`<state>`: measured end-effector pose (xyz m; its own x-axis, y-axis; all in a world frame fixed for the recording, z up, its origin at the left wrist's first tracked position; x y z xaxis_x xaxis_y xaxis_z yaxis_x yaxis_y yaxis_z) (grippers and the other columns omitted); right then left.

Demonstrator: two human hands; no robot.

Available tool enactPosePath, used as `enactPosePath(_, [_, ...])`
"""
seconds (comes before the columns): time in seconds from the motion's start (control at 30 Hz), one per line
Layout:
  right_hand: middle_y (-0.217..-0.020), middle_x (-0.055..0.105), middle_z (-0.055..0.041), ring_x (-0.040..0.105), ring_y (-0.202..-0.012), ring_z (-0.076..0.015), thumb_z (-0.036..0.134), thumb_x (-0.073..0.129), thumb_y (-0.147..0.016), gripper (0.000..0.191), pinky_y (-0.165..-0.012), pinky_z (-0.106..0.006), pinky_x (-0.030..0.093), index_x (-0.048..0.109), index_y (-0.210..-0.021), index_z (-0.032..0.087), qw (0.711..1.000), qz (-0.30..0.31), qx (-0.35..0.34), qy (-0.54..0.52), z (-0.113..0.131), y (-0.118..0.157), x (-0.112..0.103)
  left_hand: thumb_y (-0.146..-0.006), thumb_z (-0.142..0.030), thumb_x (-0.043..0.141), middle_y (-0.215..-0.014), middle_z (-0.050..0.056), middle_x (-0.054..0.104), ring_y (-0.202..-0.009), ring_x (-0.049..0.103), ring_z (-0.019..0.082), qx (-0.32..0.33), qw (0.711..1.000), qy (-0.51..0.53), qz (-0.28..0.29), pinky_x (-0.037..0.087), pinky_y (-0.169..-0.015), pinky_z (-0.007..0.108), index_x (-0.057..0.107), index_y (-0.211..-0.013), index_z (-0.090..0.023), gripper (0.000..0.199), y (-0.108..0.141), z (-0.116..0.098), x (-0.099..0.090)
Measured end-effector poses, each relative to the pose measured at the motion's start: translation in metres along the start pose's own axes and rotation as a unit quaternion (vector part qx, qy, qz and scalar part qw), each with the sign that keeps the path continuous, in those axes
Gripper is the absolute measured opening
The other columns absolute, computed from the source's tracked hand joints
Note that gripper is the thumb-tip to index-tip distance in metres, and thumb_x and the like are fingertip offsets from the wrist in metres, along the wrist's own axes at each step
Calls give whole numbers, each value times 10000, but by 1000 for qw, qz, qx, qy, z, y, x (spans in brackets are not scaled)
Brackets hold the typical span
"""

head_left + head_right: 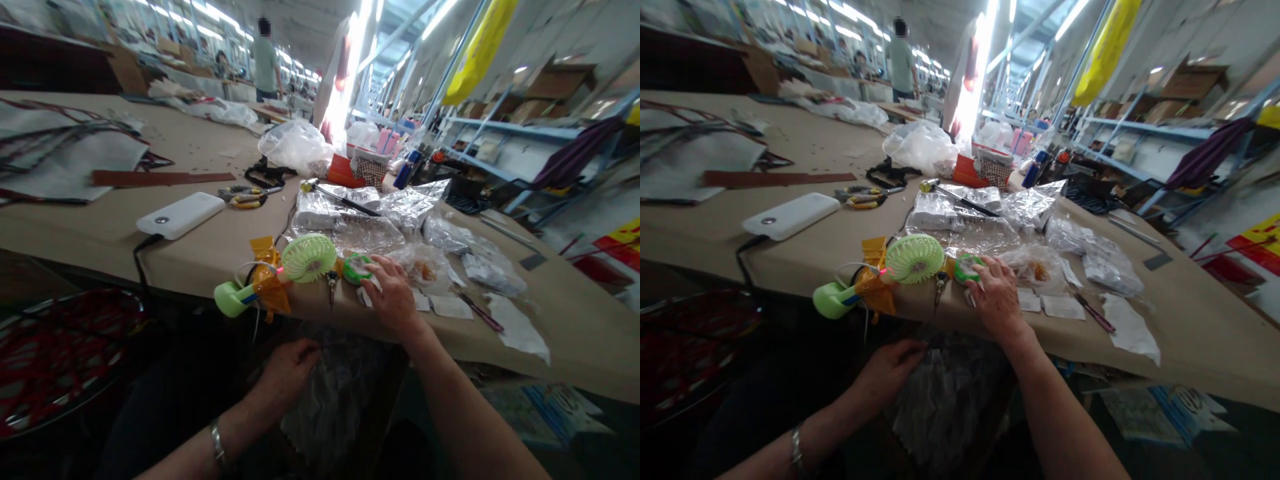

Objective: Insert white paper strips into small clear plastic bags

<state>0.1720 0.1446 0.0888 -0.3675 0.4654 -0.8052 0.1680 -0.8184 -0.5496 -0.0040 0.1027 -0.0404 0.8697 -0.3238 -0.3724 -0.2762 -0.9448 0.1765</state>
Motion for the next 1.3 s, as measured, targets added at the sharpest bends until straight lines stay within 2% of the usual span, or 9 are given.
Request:
enactPosePath(0.13, [-1035, 615, -74, 494, -1098, -218, 248, 466, -881, 142, -955, -398, 393, 596, -856, 196, 996, -71, 17, -53, -5, 32, -19, -744, -287, 493, -825, 53, 712, -821, 634, 221, -14, 999, -18, 30, 433, -732, 282, 693, -797, -175, 235, 3, 2, 7])
enactPosePath(0.37, [-1237, 579, -82, 412, -1218, -293, 253, 538, -845, 356, -1049, -497, 258, 535, -1191, 171, 995, 12, -24, 93, 8, 74, 12, -760, -285, 454, -821, 83, 692, -811, 613, 223, -10, 996, -13, 86, 421, -724, 289, 678, -827, -120, 286, 9, -2, 31])
enactPosePath(0.57, [-1010, 696, -13, 556, -1078, -219, 198, 527, -862, 145, -1042, -452, 278, 644, -946, 221, 998, -46, -23, 30, 0, 72, 6, -733, -251, 515, -767, 51, 673, -777, 593, 196, -19, 995, 61, 75, 416, -695, 265, 683, -781, -136, 210, 9, -11, 34])
enactPosePath(0.67, [-926, 706, -4, 588, -1029, -200, 185, 538, -856, 105, -1021, -449, 313, 637, -858, 221, 996, -77, -24, -34, -3, 72, -2, -732, -242, 545, -694, 39, 645, -671, 578, 162, -69, 983, 151, 82, 420, -616, 250, 658, -725, -134, 156, 7, -13, 41])
enactPosePath(0.73, [-922, 700, -12, 585, -1038, -197, 168, 535, -852, 104, -1010, -454, 333, 625, -858, 220, 992, -92, -28, -78, 2, 76, -10, -753, -279, 564, -711, 46, 650, -639, 585, 148, -120, 952, 261, 104, 437, -597, 251, 636, -770, -135, 162, 6, -16, 52])
enactPosePath(0.9, [-945, 683, -26, 560, -1069, -198, 130, 527, -837, 119, -985, -453, 375, 603, -862, 218, 984, -65, -68, -154, 41, 103, -23, -821, -316, 534, -740, 68, 649, -610, 602, 124, -178, 813, 526, 175, 479, -599, 249, 616, -867, -115, 222, 4, -45, 83])
enactPosePath(0.97, [-948, 684, -17, 555, -1070, -195, 125, 527, -837, 125, -991, -449, 374, 601, -865, 221, 983, -44, -91, -154, 56, 114, -24, -822, -220, 531, -686, 57, 628, -552, 575, 99, -183, 796, 555, 162, 449, -523, 203, 616, -809, -93, 153, 0, -51, 87])
enactPosePath(1.1, [-1030, 666, -40, 522, -1112, -206, 128, 516, -843, 227, -973, -422, 417, 590, -1038, 219, 986, -32, -108, -119, 52, 117, -26, -787, -73, 522, -679, 56, 627, -542, 580, 100, -193, 816, 530, 124, 460, -509, 203, 608, -787, -83, 87, -3, -49, 88])
enactPosePath(1.3, [-1153, 584, -145, 482, -1117, -291, 247, 498, -852, 384, -945, -474, 430, 521, -1216, 129, 994, 8, 43, 98, -24, 87, -20, -812, -200, 546, -683, 67, 649, -532, 602, 135, -216, 863, 440, 123, 496, -530, 262, 596, -910, -99, 149, 5, -38, 84])
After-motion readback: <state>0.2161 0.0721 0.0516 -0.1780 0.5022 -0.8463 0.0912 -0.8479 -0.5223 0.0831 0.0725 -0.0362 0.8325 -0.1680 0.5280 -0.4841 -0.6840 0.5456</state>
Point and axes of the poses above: each hand's wrist, its own y-axis away from the middle knuckle, its own x-axis out of the palm, z = x × y, the point moved 9 cm from there along -y, towards the middle knuckle
